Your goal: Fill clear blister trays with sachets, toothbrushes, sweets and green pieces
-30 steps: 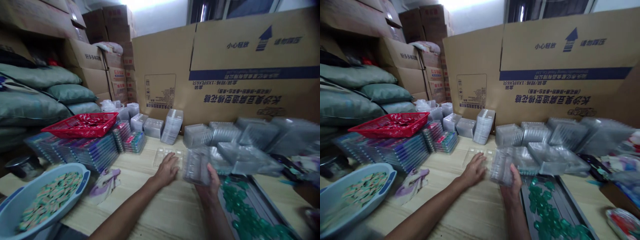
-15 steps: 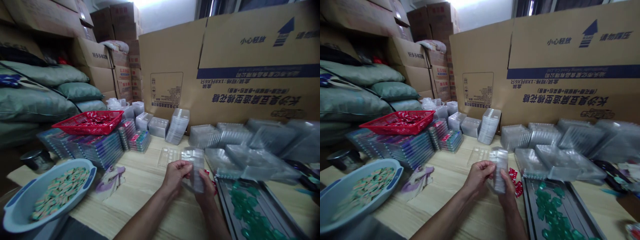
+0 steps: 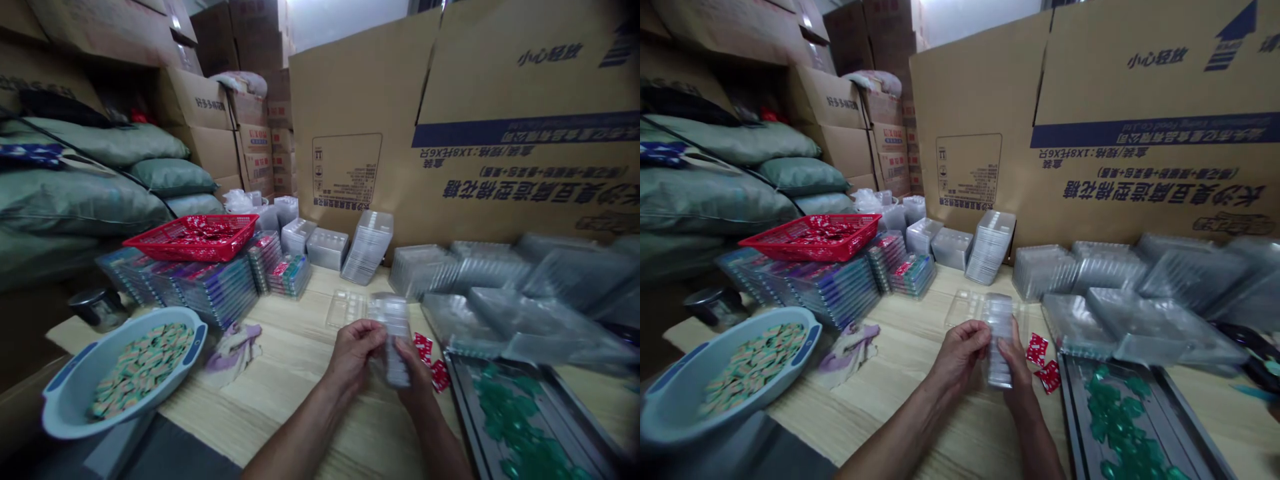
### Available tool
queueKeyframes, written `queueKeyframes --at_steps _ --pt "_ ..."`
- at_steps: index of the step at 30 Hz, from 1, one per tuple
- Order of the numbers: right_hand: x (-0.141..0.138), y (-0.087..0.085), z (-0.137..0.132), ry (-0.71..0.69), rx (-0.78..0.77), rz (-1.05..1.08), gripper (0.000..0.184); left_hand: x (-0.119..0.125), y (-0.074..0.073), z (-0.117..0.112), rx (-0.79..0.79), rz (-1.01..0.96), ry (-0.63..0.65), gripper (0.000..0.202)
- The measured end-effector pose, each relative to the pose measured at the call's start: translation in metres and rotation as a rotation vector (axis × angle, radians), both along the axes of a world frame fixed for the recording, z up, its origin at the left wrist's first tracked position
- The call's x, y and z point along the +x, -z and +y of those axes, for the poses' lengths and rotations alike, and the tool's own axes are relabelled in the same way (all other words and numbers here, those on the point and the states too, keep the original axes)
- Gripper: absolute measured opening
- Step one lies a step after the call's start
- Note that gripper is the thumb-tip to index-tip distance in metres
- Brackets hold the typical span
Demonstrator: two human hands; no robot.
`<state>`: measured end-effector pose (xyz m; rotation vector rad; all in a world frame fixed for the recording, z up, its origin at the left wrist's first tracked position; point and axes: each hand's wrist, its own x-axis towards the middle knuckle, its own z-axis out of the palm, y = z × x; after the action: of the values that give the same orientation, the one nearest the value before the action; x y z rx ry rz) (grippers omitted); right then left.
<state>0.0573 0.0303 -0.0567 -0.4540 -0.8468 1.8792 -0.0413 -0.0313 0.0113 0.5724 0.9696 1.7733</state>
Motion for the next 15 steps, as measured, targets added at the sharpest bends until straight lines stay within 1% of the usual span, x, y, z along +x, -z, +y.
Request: queueKeyframes --at_steps 2,4,5,7,9,10,12,14,15 --pt "-0.001 -0.004 -0.003 -0.008 0.014 0.014 0.030 0.000 0.001 -0.001 -0.025 0.007 -0.001 0.047" --pt "-0.004 -0.011 -0.008 0.013 0.014 0.023 0.036 0.001 0.000 -0.003 -0.050 0.070 -0.012 0.047" --pt "-0.006 -0.015 -0.011 0.023 0.010 0.020 0.043 0.001 -0.001 -0.004 -0.061 0.146 -0.033 0.045" --pt "-0.010 -0.023 -0.015 0.033 0.014 0.008 0.059 0.003 -0.003 -0.008 -0.079 0.383 -0.116 0.037" --pt "-0.014 -0.026 -0.018 0.028 0.045 0.000 0.067 0.003 -0.006 -0.011 -0.098 0.617 -0.194 0.027" --pt "-0.015 -0.026 -0.018 0.019 0.062 -0.001 0.066 0.002 -0.007 -0.013 -0.108 0.683 -0.202 0.025" --pt "-0.013 -0.022 -0.016 0.006 0.071 0.008 0.054 -0.005 -0.009 -0.016 -0.122 0.692 -0.191 0.026" --pt "-0.007 -0.018 -0.011 0.047 0.044 0.031 0.036 -0.018 -0.013 -0.022 -0.121 0.591 -0.192 0.030" --pt "-0.002 -0.018 -0.008 0.092 0.020 0.050 0.028 -0.026 -0.016 -0.027 -0.117 0.523 -0.193 0.033"
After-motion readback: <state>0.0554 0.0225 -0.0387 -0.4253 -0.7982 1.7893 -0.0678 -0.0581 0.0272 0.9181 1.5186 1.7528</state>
